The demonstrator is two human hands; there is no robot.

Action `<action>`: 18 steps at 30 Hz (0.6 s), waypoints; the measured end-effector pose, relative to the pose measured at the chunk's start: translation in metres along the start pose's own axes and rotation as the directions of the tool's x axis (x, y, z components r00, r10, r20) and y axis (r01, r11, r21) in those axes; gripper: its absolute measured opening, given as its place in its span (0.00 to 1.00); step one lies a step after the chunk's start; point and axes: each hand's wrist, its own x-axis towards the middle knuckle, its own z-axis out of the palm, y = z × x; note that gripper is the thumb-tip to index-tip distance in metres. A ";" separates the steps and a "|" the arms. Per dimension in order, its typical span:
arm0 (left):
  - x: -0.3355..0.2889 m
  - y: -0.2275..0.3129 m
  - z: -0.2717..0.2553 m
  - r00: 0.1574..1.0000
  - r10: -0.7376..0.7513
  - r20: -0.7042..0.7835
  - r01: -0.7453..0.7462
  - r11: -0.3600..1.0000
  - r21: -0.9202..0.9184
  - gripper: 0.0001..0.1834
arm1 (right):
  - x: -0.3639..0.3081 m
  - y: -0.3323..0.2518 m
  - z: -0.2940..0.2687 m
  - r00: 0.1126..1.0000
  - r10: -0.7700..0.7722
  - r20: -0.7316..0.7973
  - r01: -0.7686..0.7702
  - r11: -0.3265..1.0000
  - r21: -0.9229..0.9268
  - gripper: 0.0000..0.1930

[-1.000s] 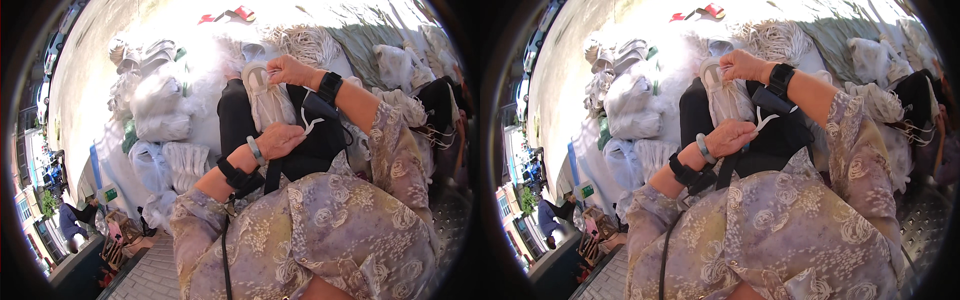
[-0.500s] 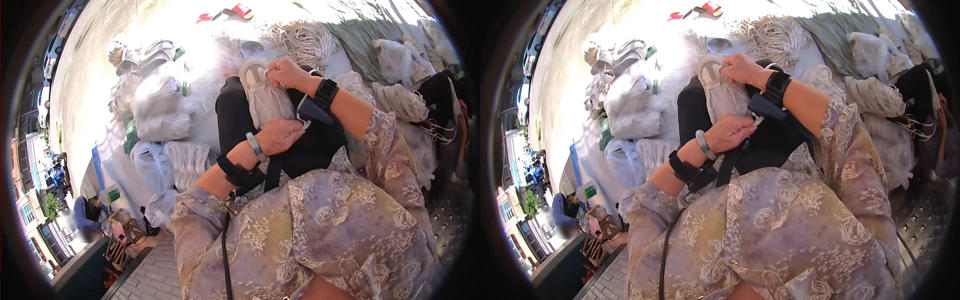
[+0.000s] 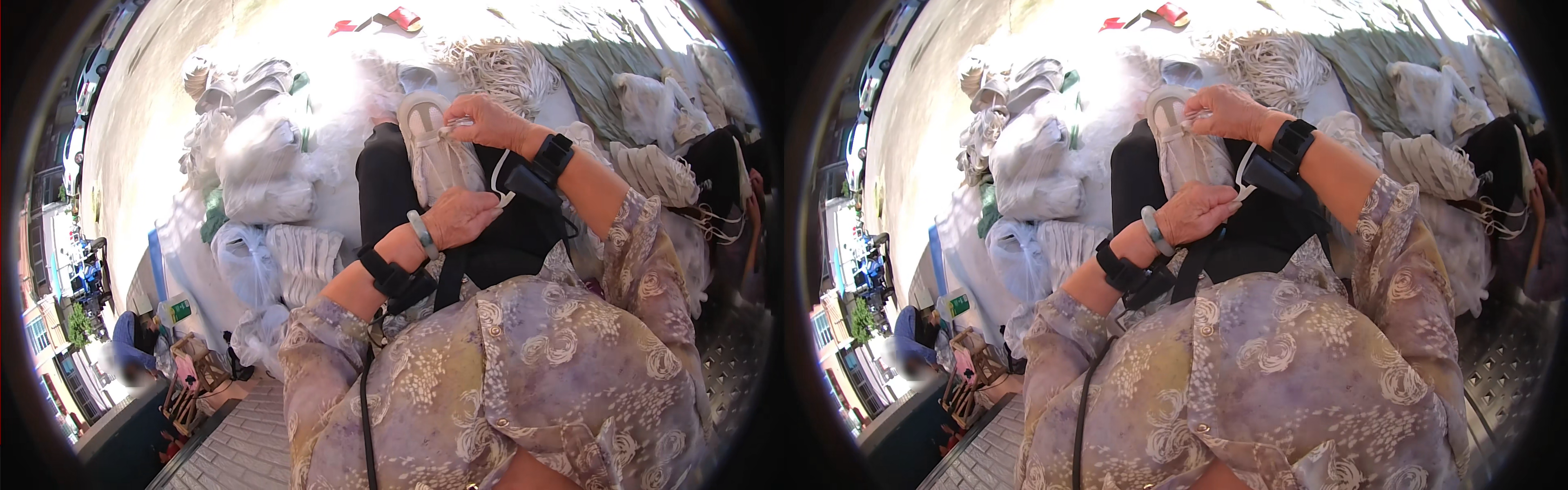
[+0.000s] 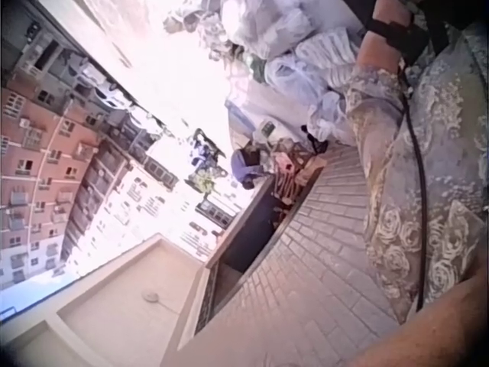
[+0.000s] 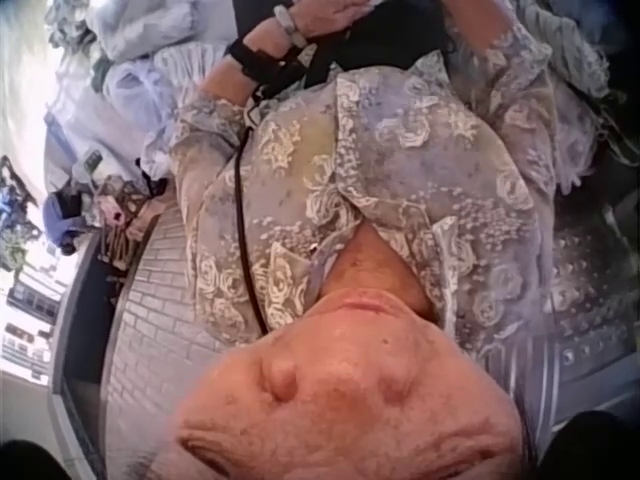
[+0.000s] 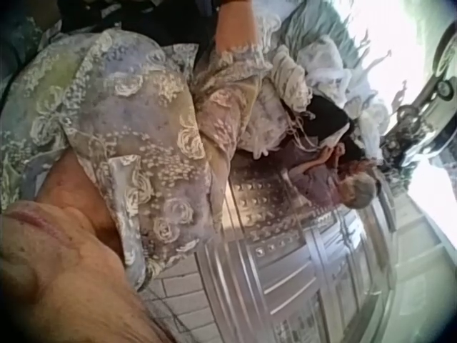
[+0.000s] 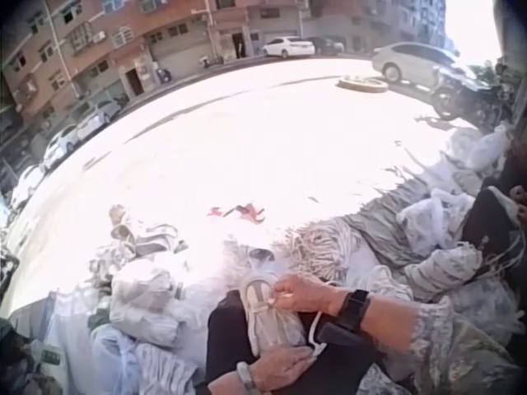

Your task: Lacing shoelaces through the eyelets of a shoe.

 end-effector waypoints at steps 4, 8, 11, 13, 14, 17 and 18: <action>0.001 -0.002 0.002 1.000 0.005 -0.004 -0.005 1.000 -0.002 0.10 | 0.000 -0.006 -0.007 0.998 -0.051 0.043 0.056 0.991 -0.120 0.10; 0.001 -0.002 0.001 1.000 -0.008 0.005 0.008 1.000 0.002 0.10 | -0.001 -0.014 -0.009 0.994 -0.042 0.097 0.061 0.978 -0.198 0.10; 0.002 -0.003 0.002 1.000 0.003 -0.005 -0.003 1.000 0.004 0.10 | -0.001 -0.019 -0.007 0.997 0.046 0.062 -0.017 0.912 -0.411 0.09; 0.002 -0.004 0.002 1.000 0.010 -0.014 -0.010 1.000 0.009 0.09 | -0.004 -0.021 0.002 0.999 -0.003 -0.050 -0.023 0.860 -0.510 0.08; 0.002 -0.004 0.002 1.000 0.015 -0.016 -0.015 1.000 0.017 0.10 | -0.004 -0.020 0.006 0.985 -0.065 -0.158 -0.044 0.798 -0.601 0.08; 0.004 -0.002 0.002 1.000 0.010 -0.010 -0.010 1.000 0.013 0.10 | -0.001 -0.007 0.013 0.957 -0.018 -0.291 -0.173 0.767 -0.618 0.07; 0.005 -0.001 0.002 1.000 0.000 -0.004 0.000 1.000 0.005 0.10 | -0.003 -0.003 0.015 0.957 -0.015 -0.290 -0.176 0.765 -0.620 0.07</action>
